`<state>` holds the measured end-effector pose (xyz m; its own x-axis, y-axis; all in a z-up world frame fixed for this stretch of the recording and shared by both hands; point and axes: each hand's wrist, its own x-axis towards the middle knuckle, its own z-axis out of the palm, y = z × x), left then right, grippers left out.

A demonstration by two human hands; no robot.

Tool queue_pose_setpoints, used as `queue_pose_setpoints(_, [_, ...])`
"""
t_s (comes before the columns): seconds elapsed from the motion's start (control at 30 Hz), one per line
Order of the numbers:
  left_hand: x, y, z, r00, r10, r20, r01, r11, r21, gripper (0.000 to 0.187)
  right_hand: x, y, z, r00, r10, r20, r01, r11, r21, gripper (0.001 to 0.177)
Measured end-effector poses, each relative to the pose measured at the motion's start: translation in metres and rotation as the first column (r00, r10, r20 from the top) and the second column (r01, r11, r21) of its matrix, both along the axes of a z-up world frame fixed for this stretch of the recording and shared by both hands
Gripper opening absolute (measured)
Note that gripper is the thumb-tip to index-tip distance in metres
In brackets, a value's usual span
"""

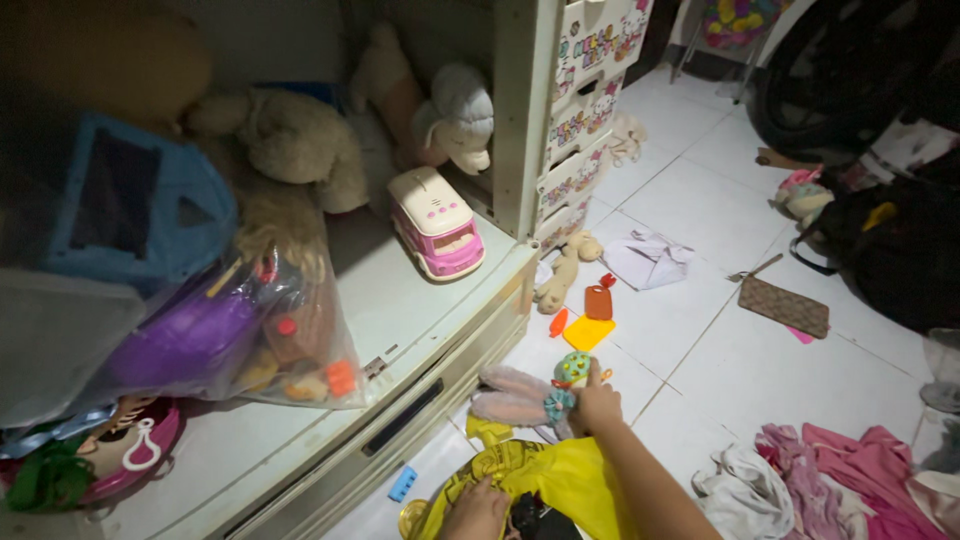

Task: The person organizes a cluttered room by moving a suitcase, placing shoes on a rack, hanging a pair of pants, and sorting various toys and clothes into a cabinet and a yellow bag.

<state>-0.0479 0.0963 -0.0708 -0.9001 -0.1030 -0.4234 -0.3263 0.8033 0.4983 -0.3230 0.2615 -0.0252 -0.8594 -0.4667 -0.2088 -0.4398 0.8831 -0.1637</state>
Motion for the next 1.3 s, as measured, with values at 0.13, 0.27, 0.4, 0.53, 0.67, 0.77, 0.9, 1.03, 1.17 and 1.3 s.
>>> queue_pose_setpoints(0.13, [0.000, 0.012, 0.021, 0.980, 0.070, -0.187, -0.081, 0.995, -0.051, 0.035, 0.004, 0.017, -0.023, 0.992, 0.009, -0.123, -0.007, 1.000, 0.018, 0.032])
queue_pose_setpoints(0.27, [0.003, 0.022, 0.067, 0.922, 0.319, -0.218, -0.344, 0.935, -0.088, 0.039, 0.014, 0.041, -0.019, 0.992, -0.084, -0.094, 0.085, 0.996, 0.010, 0.030])
queue_pose_setpoints(0.4, [-0.002, 0.022, 0.122, 0.758, 0.444, -0.478, -0.520, 0.854, -0.032, 0.044, 0.025, 0.079, -0.007, 0.964, -0.190, -0.186, 0.161, 0.974, -0.161, 0.027])
queue_pose_setpoints(0.53, [-0.003, 0.012, 0.144, 0.582, 0.653, -0.484, -0.627, 0.740, 0.244, 0.042, 0.021, 0.123, 0.012, 0.907, -0.288, -0.307, 0.212, 0.942, -0.259, 0.028])
queue_pose_setpoints(0.67, [-0.005, -0.006, 0.143, 0.474, 0.787, -0.396, -0.451, 0.603, 0.658, 0.030, 0.016, 0.146, 0.056, 0.847, -0.482, -0.224, 0.238, 0.720, -0.652, 0.070])
queue_pose_setpoints(0.77, [-0.005, -0.019, 0.147, 0.510, 0.857, -0.078, -0.248, 0.233, 0.940, 0.047, 0.029, 0.149, 0.104, 0.899, -0.415, -0.137, 0.122, 0.539, -0.833, 0.051])
queue_pose_setpoints(0.9, [0.000, -0.032, 0.160, 0.497, 0.862, 0.099, -0.176, -0.012, 0.984, 0.057, 0.103, 0.110, 0.143, 0.858, -0.184, 0.480, 0.511, 0.200, -0.836, 0.055])
queue_pose_setpoints(1.03, [0.014, -0.043, 0.166, 0.362, 0.923, -0.129, -0.238, 0.225, 0.945, 0.053, 0.205, 0.074, 0.148, 0.992, 0.060, 0.111, 0.088, 0.306, -0.948, 0.026])
queue_pose_setpoints(1.17, [0.048, -0.052, 0.163, 0.766, 0.551, -0.331, -0.570, 0.820, 0.049, 0.060, 0.252, 0.069, 0.139, 0.754, 0.260, 0.603, 0.520, 0.323, -0.790, 0.027])
queue_pose_setpoints(1.3, [0.069, -0.039, 0.166, 0.834, 0.551, 0.037, -0.495, 0.716, 0.492, 0.041, 0.252, 0.071, 0.134, 0.934, 0.203, 0.294, 0.174, 0.462, -0.870, 0.024])
